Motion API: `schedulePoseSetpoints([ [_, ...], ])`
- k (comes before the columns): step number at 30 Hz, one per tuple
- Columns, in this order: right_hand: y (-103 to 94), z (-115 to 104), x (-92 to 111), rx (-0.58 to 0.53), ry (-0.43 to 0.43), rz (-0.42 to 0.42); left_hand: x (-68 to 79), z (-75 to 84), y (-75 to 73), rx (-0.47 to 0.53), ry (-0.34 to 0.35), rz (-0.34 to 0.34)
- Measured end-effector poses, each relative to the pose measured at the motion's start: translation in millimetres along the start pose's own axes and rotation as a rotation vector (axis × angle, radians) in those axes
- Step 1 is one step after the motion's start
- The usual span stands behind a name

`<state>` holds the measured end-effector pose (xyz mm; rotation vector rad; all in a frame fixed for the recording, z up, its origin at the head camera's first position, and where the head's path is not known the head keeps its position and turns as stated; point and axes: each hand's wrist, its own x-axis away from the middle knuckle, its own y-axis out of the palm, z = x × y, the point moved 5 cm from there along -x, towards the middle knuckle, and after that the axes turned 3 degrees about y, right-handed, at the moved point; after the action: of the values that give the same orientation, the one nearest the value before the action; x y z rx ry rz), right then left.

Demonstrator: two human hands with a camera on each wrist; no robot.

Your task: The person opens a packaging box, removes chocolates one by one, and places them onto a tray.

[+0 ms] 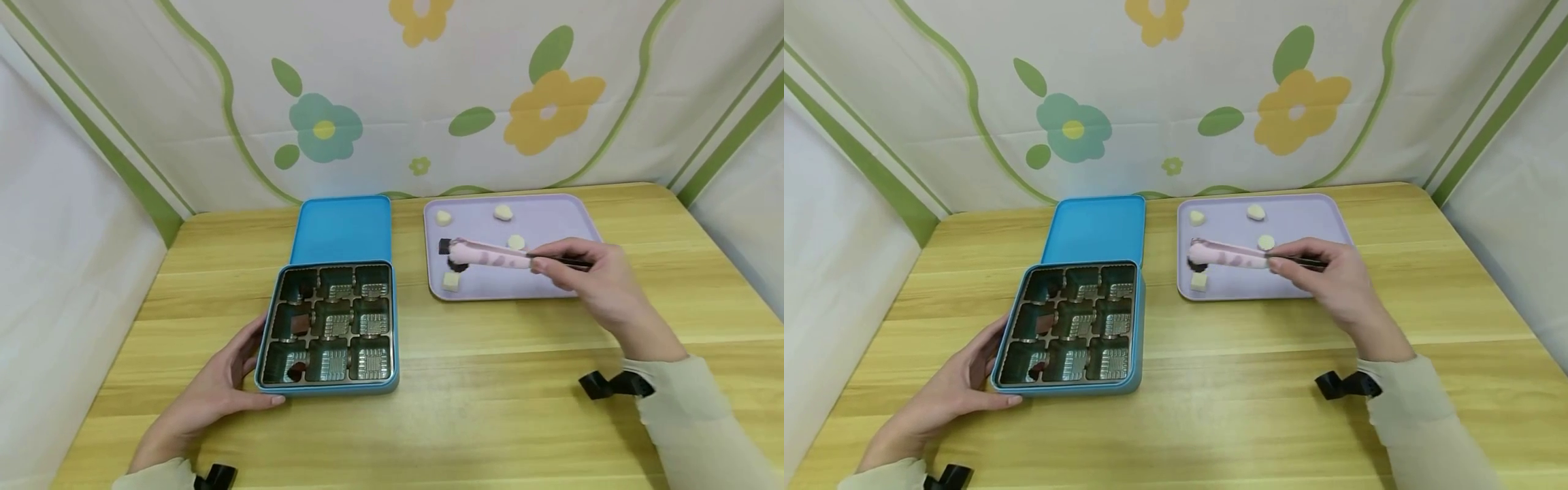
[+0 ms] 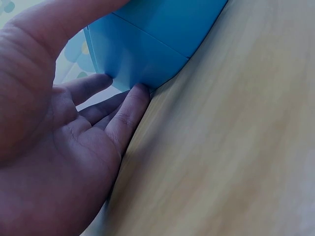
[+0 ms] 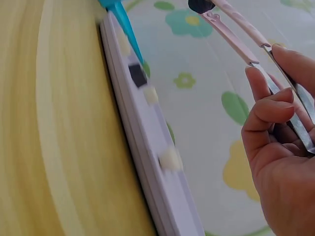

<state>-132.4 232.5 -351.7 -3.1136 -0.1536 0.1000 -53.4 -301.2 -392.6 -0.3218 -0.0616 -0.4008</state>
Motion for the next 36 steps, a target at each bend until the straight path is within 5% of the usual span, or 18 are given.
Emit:
schedulePoseSetpoints([
  [5,-37.7,13.0,10.9,-0.024,0.058,0.098,0.5,-1.1,-1.6,-0.015,-0.021,0.016],
  [11,-72.0,27.9,23.5,0.161,0.186,0.198,4.7,-0.9,-4.6,-0.02,-0.033,0.024],
  [15,-86.6,32.7,26.9,0.1,0.228,0.232,5.4,-1.1,-4.9,-0.008,-0.04,0.023],
  [25,-90.9,40.5,26.5,0.365,0.284,0.194,3.0,-1.8,-2.8,-0.029,-0.037,0.021],
  [36,-93.5,48.3,26.0,0.361,0.351,0.188,0.5,-3.4,-2.0,-0.014,-0.035,0.015],
])
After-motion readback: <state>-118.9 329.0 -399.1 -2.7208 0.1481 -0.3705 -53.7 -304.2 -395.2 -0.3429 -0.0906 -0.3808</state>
